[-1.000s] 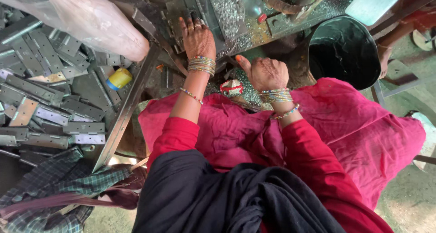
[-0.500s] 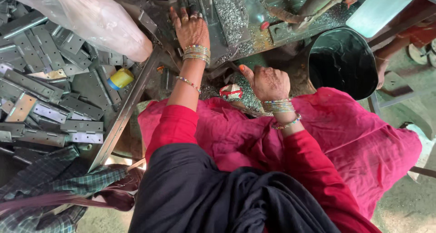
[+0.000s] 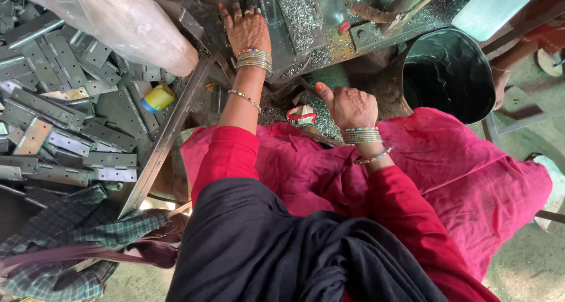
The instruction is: The person repeatedly picks up metal brackets from a pile, places them into a manual punching machine, and operates the lever to punch holes. The finished brackets are dropped into a pile on the left side of the machine.
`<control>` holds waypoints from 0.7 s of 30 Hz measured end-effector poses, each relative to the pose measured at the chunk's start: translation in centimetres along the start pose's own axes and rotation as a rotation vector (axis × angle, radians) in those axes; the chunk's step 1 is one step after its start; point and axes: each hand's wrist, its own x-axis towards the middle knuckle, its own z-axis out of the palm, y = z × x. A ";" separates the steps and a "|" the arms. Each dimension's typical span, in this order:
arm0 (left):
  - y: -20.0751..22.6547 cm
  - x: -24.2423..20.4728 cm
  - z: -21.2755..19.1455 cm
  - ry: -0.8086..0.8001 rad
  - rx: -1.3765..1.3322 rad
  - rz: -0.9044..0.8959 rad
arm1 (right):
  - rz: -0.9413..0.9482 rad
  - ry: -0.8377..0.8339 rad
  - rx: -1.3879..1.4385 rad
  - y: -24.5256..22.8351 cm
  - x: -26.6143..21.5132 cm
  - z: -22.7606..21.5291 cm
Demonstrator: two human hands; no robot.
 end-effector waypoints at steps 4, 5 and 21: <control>0.2 0.2 0.3 0.000 -0.045 0.003 | 0.065 -0.066 0.056 0.5 0.4 1.7; -0.1 -0.1 0.2 -0.038 -0.026 -0.001 | 0.072 -0.079 0.067 0.4 0.3 2.1; -0.1 -14.6 -8.5 0.054 -0.122 0.331 | -0.038 0.086 -0.017 -1.4 -1.6 -2.4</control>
